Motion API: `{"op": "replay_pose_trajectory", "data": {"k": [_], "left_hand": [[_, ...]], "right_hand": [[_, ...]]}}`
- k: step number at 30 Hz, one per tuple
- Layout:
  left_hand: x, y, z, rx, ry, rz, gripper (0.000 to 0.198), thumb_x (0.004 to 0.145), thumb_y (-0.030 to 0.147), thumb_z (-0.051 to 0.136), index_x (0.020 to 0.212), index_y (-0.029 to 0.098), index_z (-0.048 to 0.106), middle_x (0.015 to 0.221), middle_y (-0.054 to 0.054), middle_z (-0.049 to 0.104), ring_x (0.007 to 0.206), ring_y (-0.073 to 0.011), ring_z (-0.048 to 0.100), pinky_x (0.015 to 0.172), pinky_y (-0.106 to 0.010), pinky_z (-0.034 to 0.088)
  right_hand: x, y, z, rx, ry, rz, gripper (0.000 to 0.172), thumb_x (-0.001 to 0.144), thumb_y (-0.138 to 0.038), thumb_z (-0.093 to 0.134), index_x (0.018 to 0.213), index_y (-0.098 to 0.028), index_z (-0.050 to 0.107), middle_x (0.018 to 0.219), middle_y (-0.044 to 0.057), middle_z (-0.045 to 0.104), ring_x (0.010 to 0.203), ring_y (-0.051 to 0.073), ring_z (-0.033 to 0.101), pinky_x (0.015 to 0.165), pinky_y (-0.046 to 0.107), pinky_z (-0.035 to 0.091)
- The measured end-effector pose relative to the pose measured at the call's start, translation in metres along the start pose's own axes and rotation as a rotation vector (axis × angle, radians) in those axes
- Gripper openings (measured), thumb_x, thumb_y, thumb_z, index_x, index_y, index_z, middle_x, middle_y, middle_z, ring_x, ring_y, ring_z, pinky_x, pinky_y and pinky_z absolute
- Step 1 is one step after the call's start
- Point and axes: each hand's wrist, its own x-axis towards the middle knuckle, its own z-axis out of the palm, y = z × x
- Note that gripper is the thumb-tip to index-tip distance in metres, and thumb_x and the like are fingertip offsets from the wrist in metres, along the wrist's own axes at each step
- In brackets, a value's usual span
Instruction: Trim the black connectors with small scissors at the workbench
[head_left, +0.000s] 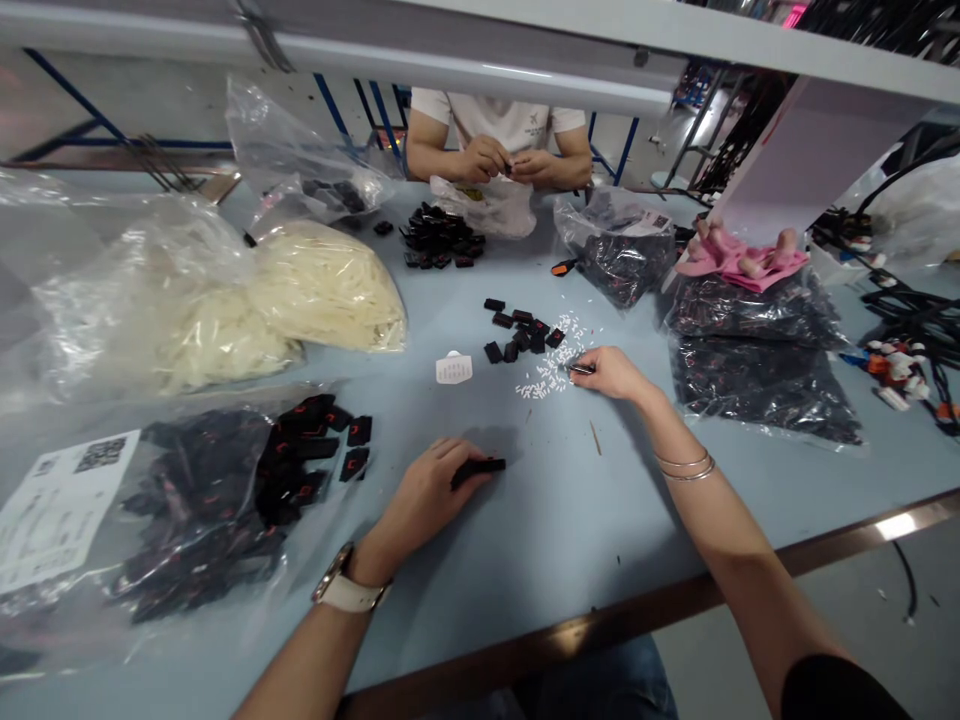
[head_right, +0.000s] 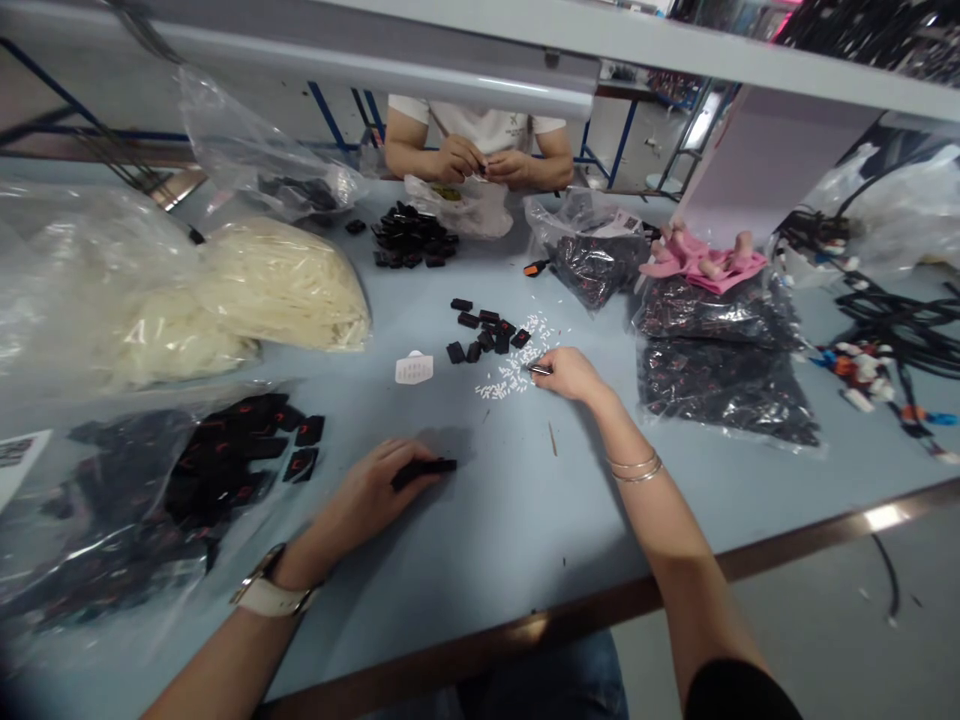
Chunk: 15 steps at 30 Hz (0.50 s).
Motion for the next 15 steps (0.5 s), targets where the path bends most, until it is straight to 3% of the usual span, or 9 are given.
{"op": "replay_pose_trajectory", "data": {"k": [7,15], "left_hand": [[-0.001,-0.001,0.001,0.002,0.007,-0.008,0.008,0.087,0.027,0.058,0.092,0.021,0.061,0.086,-0.003,0.067,0.081,-0.0194,0.063,0.073,-0.033,0.052],[-0.001,-0.001,0.001,-0.006,-0.002,-0.015,0.007,0.086,0.026,0.058,0.091,0.021,0.061,0.086,-0.002,0.066,0.081,-0.0193,0.063,0.072,-0.032,0.052]], "right_hand": [[-0.002,0.001,-0.006,-0.149,-0.057,-0.08,0.023,0.079,-0.032,0.056,0.062,-0.017,0.059,0.056,-0.004,0.042,0.057,0.01,0.029,0.057,0.025,0.024],[0.001,0.008,-0.007,-0.029,-0.08,-0.118,0.02,0.075,-0.033,0.064,0.063,-0.016,0.06,0.059,-0.005,0.043,0.059,0.009,0.034,0.058,0.023,0.024]]}}
